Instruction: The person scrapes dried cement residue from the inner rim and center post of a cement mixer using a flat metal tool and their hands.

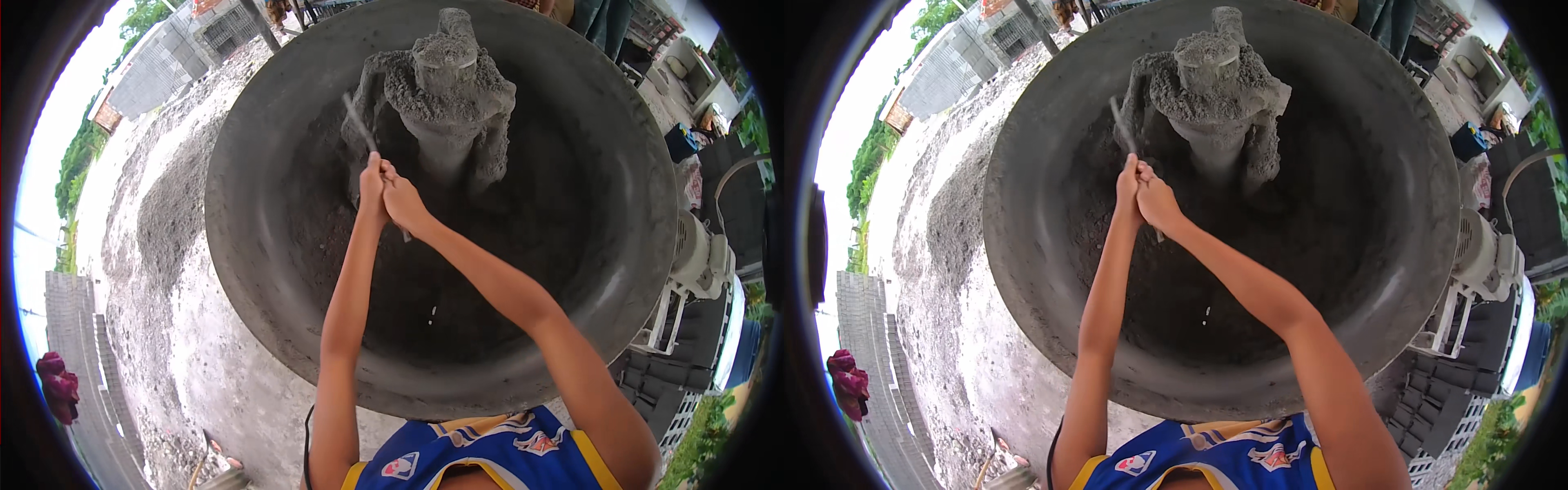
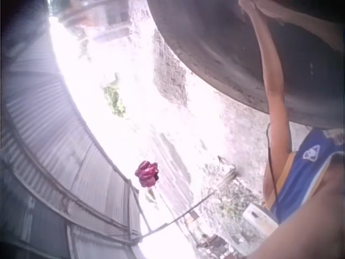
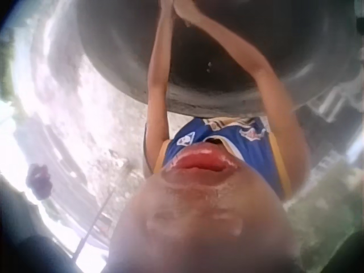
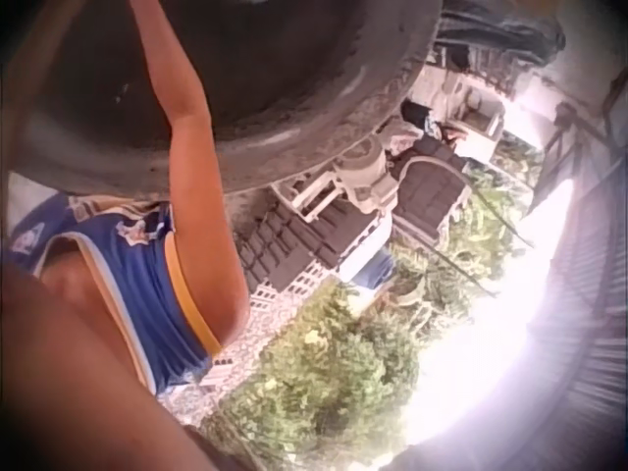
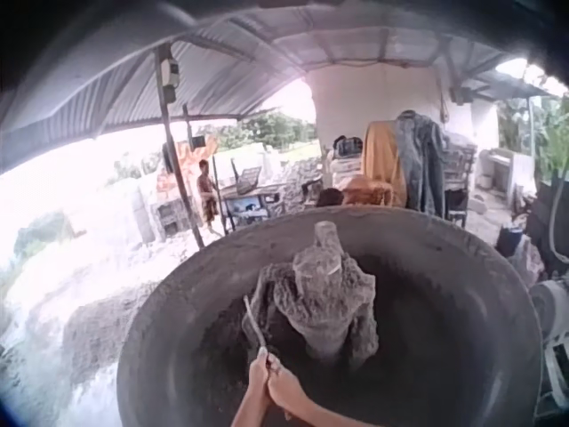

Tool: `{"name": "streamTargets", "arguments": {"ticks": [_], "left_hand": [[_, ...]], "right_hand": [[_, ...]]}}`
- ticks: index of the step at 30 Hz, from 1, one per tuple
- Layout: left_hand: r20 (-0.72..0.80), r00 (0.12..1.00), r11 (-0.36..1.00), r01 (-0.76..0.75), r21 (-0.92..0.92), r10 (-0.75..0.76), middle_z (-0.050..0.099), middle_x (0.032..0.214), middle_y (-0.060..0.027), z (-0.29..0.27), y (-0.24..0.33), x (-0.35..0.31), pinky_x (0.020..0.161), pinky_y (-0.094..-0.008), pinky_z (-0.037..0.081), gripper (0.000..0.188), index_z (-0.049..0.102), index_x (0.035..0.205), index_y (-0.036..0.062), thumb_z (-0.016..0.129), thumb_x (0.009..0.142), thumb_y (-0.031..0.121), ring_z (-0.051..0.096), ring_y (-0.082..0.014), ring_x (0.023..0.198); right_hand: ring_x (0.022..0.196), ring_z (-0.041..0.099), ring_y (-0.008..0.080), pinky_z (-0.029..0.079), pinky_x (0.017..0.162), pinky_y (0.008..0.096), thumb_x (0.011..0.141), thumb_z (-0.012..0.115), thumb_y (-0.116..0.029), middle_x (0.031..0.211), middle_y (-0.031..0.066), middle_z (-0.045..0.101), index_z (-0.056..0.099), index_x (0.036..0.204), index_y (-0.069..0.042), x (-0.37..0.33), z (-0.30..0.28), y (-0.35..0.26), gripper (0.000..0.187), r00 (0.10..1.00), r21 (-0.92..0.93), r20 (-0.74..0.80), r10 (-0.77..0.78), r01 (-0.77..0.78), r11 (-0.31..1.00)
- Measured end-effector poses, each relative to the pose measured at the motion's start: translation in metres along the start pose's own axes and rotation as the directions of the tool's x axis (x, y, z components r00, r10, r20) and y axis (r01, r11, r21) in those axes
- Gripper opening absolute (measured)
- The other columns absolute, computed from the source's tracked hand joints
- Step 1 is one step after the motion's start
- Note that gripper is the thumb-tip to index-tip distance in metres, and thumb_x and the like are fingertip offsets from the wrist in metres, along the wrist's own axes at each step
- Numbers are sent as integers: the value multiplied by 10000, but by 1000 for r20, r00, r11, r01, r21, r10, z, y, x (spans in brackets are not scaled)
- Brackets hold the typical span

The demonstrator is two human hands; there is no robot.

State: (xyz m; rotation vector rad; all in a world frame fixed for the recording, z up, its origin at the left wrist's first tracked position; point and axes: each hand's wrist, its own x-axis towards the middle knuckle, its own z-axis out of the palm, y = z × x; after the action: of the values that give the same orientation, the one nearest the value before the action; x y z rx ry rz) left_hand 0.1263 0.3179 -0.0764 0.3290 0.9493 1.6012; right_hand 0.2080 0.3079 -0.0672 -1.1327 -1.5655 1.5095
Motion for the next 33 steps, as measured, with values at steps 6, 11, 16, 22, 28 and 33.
{"name": "streamTargets", "arguments": {"ticks": [6, 11, 16, 22, 28, 33], "left_hand": [[192, 964, 940, 117, 321, -186, 477, 617, -8, 55, -40, -54, 547, -261, 373, 399, 470, 721, 87, 405, 963, 397, 435, -106, 555], [178, 954, 944, 186, 274, -240, 467, 630, -6, 72, -56, -48, 569, -276, 374, 392, 454, 731, 93, 412, 961, 407, 432, -120, 582], [148, 971, 980, 194, -32, -188, 401, 607, 26, 68, -52, -59, 581, -293, 377, 338, 430, 729, 133, 419, 967, 374, 400, -129, 579], [219, 964, 985, 165, -51, -150, 419, 612, 16, 83, -57, -33, 586, -296, 379, 325, 430, 740, 131, 416, 970, 360, 404, -135, 578], [145, 980, 989, 144, -37, -137, 439, 619, 12, 80, -43, -3, 585, -301, 377, 328, 437, 737, 124, 411, 971, 352, 421, -135, 583], [-20, 1000, 986, -27, -166, 24, 439, 625, 9, 96, -49, -3, 601, -296, 372, 331, 425, 731, 123, 410, 970, 352, 418, -130, 595]], "right_hand": [[482, 564, 196, 436, 441, 303, 968, 283, -179, 712, 131, 589, 526, 1057, 41, -77, -63, -10, 339, 982, 218, -65, 178, -160, 963], [351, 442, 128, 345, 329, 268, 974, 279, -201, 662, 93, 546, 506, 1059, 44, -74, -82, -10, 345, 968, 250, -92, 232, -203, 947], [761, 631, 292, 494, 664, 360, 954, 326, -234, 959, 220, 619, 513, 1130, 48, -70, -80, -10, 381, 986, -39, -83, 148, -151, 988], [602, 610, 271, 462, 524, 349, 956, 336, -257, 880, 200, 628, 533, 1126, 23, -49, -93, -11, 383, 982, -147, -159, 104, -128, 981], [355, 408, 147, 313, 344, 325, 967, 339, -278, 614, 65, 518, 544, 1070, -2, -19, -90, -27, 358, 973, 92, -57, 221, -216, 972], [314, 339, 114, 248, 304, 293, 963, 356, -268, 536, 28, 442, 530, 1054, -1, -9, -116, -34, 332, 972, -22, 105, 210, -209, 978]]}}
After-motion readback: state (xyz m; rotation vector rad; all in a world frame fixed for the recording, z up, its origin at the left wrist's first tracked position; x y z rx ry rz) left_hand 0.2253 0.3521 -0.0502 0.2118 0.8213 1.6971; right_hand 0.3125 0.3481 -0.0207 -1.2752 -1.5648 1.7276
